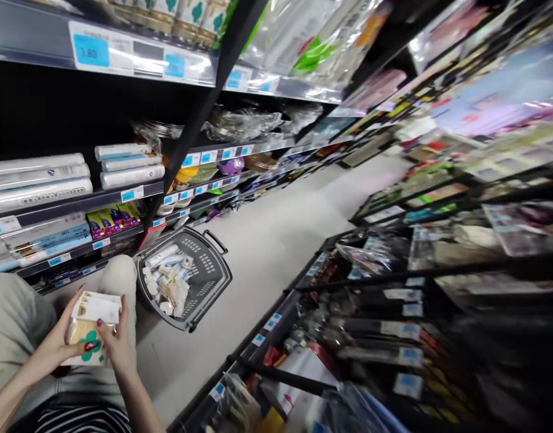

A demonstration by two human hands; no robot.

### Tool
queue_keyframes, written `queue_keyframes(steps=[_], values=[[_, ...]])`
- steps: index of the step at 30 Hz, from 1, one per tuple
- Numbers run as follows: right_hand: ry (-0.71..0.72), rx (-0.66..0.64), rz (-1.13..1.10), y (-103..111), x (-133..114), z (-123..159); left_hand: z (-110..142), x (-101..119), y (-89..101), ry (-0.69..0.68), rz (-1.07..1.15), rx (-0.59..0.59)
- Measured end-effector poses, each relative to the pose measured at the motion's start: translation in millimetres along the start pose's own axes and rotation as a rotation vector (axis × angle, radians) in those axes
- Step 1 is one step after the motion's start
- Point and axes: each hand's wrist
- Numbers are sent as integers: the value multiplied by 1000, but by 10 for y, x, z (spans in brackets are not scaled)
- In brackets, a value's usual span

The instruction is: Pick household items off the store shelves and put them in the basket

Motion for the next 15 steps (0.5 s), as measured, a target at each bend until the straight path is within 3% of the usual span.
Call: queue_keyframes(steps=[4,7,9,12,15], values=[[-11,-102,89,246,-400,-91,-119,19,-67,-40,-65,31],[155,-31,406,522,-761,-70,-138,19,-91,76,-104,-125],[299,-80,692,673,-941,-14,-134,30,-117,122,-190,-250],[290,-321,946,793,-1042,75,-138,100,-208,94,-429,-385],[262,-333,926,827,-988,89,-191,257,-363,8,-616,-464]])
Point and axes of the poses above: each hand's wrist, its own z-axis away from the middle knuckle, its own y-axis out of the back of the hand, x = y × z, and after that the axes turned 13 degrees about x, right-handed
